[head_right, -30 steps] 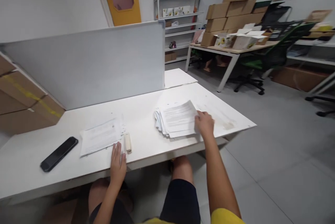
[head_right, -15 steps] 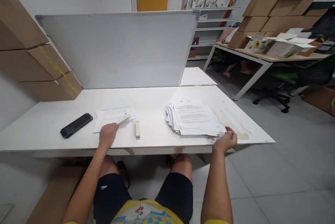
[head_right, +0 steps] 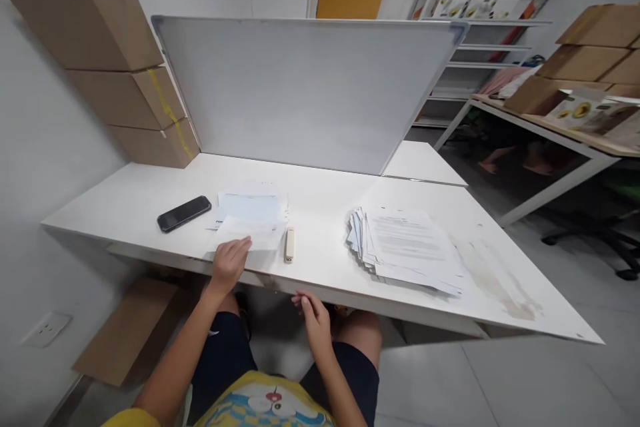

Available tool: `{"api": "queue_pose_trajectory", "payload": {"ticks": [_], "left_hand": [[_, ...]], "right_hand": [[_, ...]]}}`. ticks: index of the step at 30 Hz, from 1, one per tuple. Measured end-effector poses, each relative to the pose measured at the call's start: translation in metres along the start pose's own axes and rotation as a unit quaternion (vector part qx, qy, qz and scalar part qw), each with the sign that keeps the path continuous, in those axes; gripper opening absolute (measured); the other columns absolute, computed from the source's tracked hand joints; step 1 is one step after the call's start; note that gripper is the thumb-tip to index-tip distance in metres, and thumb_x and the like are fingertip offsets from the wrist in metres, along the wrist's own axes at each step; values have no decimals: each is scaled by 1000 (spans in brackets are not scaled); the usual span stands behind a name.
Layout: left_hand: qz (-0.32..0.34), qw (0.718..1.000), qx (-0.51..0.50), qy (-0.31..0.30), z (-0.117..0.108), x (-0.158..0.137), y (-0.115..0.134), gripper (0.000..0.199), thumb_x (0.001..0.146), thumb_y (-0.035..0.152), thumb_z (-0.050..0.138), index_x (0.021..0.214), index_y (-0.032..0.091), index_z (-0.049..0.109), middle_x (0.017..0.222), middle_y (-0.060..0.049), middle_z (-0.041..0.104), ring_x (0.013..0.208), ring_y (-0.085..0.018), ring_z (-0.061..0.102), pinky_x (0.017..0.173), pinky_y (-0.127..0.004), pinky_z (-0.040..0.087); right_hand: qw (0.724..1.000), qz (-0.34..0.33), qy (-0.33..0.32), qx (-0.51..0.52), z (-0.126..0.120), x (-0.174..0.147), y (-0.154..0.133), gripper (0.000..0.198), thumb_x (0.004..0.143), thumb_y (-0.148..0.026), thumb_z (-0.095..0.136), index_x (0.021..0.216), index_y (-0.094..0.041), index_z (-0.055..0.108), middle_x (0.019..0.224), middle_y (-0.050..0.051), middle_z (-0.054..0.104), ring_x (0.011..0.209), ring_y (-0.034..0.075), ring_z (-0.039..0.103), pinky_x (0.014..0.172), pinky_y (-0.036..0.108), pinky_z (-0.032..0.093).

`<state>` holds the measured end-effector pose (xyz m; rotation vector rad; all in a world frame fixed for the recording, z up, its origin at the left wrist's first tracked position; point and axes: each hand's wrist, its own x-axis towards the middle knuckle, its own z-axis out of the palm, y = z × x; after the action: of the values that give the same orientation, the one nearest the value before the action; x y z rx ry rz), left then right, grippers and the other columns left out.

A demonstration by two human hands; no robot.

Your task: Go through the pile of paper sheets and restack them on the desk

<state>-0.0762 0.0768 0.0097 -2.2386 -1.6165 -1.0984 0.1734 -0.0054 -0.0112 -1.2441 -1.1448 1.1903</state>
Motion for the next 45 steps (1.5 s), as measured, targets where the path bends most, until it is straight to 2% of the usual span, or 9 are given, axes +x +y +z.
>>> {"api": "queue_pose_trajectory", "payload": {"ticks": [4,8,11,16,24,32,39,42,45], "left_hand": [[-5,999,-40,-9,5,-58,39,27,96,24,41,101,24,67,101,-9,73,97,-24,66,91,-43,44],[-12,996,-85,-32,6,-99,71,34,97,19,35,98,24,68,95,-9,74,100,-22,66,90,-44,47],[18,994,-80,-75,0,-109,70,33,96,15,36,100,24,68,100,-9,74,100,-22,66,87,-43,50],[54,981,-104,-153,-7,-102,52,28,93,18,43,101,26,69,106,-8,72,97,-22,67,83,-37,52],[-63,998,12,-27,-16,-93,27,40,89,16,44,124,25,61,126,-10,63,127,-32,49,101,-50,40],[109,985,-68,-118,-2,-116,27,43,90,13,42,130,22,54,130,-10,61,128,-24,49,99,-42,46],[192,972,-109,-74,-2,-115,61,41,90,23,45,130,18,53,120,-14,66,110,-25,60,88,-42,51],[154,979,-111,-74,-8,-101,52,40,92,31,42,129,22,54,119,-13,66,107,-26,62,88,-43,50],[31,993,-59,-93,-8,-58,23,43,91,34,42,132,25,53,125,-11,63,119,-29,55,97,-47,45]], "right_hand": [[987,90,-84,102,12,20,-4,54,69,-56,68,111,-24,59,93,8,69,73,23,66,59,34,50],[978,126,-123,113,15,30,-5,48,64,-49,76,100,-22,60,81,3,66,70,19,64,57,29,50],[967,151,-148,142,18,26,-9,41,71,-53,69,97,-22,62,94,6,68,83,21,65,68,32,53],[975,118,-112,150,27,20,1,43,67,-54,73,94,-22,63,94,7,70,90,24,65,82,38,51],[990,52,-80,106,-14,28,23,36,77,-48,66,100,-21,66,96,6,71,87,23,64,83,35,48],[984,154,-16,85,-79,18,38,51,64,-51,74,101,-17,70,86,7,73,75,24,64,67,35,50],[980,187,44,43,-106,9,27,40,55,-47,77,82,-18,73,80,7,73,77,25,65,71,33,49],[981,180,55,38,-108,9,21,35,54,-45,77,79,-20,73,79,6,73,78,25,65,72,34,49],[984,167,58,30,-106,13,19,33,54,-44,76,77,-21,73,78,5,73,78,25,65,74,34,48]]}}
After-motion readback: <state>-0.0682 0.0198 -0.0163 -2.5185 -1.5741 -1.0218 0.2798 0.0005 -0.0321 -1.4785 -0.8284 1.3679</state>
